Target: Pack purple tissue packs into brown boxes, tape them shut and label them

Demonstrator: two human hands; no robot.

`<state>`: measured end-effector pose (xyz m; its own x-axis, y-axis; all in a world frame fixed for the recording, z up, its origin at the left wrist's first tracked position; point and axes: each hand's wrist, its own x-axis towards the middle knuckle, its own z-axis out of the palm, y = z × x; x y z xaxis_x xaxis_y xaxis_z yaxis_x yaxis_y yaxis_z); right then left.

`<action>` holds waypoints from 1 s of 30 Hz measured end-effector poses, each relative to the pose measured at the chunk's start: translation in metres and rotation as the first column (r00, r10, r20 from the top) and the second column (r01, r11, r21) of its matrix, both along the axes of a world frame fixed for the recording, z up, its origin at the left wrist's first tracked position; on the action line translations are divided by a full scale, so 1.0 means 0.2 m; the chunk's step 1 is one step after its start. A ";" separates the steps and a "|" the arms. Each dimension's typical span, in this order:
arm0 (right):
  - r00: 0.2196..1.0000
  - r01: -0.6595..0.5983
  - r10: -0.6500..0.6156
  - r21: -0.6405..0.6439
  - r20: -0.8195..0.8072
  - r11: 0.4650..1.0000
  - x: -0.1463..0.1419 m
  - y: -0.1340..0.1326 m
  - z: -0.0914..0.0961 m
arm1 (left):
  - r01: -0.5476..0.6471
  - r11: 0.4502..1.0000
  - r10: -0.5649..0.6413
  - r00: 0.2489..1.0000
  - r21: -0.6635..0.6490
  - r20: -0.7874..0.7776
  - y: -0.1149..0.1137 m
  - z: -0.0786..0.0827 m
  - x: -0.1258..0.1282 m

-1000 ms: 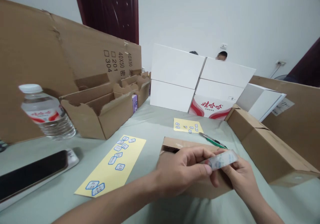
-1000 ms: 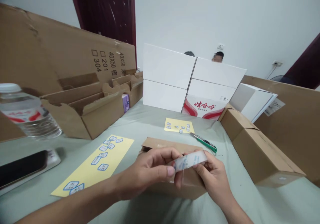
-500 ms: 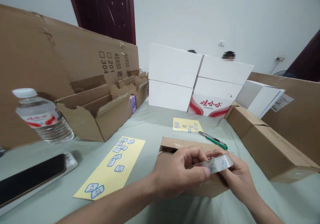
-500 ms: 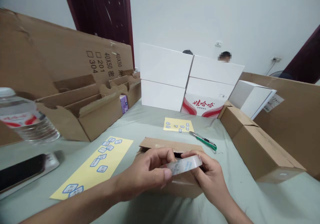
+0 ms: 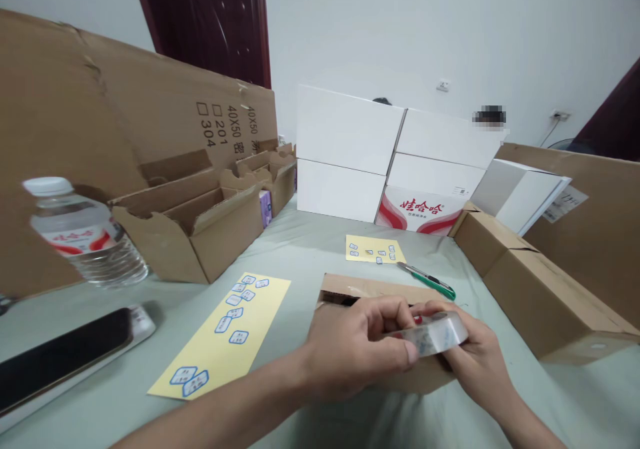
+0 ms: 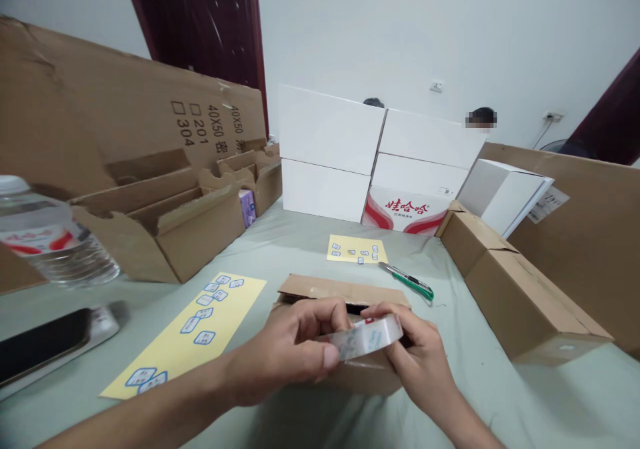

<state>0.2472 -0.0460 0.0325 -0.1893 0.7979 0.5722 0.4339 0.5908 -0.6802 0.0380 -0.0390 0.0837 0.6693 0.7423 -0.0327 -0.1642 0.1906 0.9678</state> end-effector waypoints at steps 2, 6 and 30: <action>1.000 0.000 0.000 0.003 0.016 1.000 0.00 0.00 0.00 | -0.038 0.999 0.038 0.999 -0.001 -0.036 0.01 0.00 0.00; 0.999 0.006 -0.007 0.011 0.031 1.000 0.00 0.00 0.00 | -0.089 0.996 0.090 0.995 0.025 -0.046 0.02 -0.01 0.01; 0.996 0.014 -0.016 0.018 0.088 1.000 0.00 -0.01 -0.02 | -0.071 0.997 0.071 0.997 0.010 -0.002 0.06 -0.02 0.01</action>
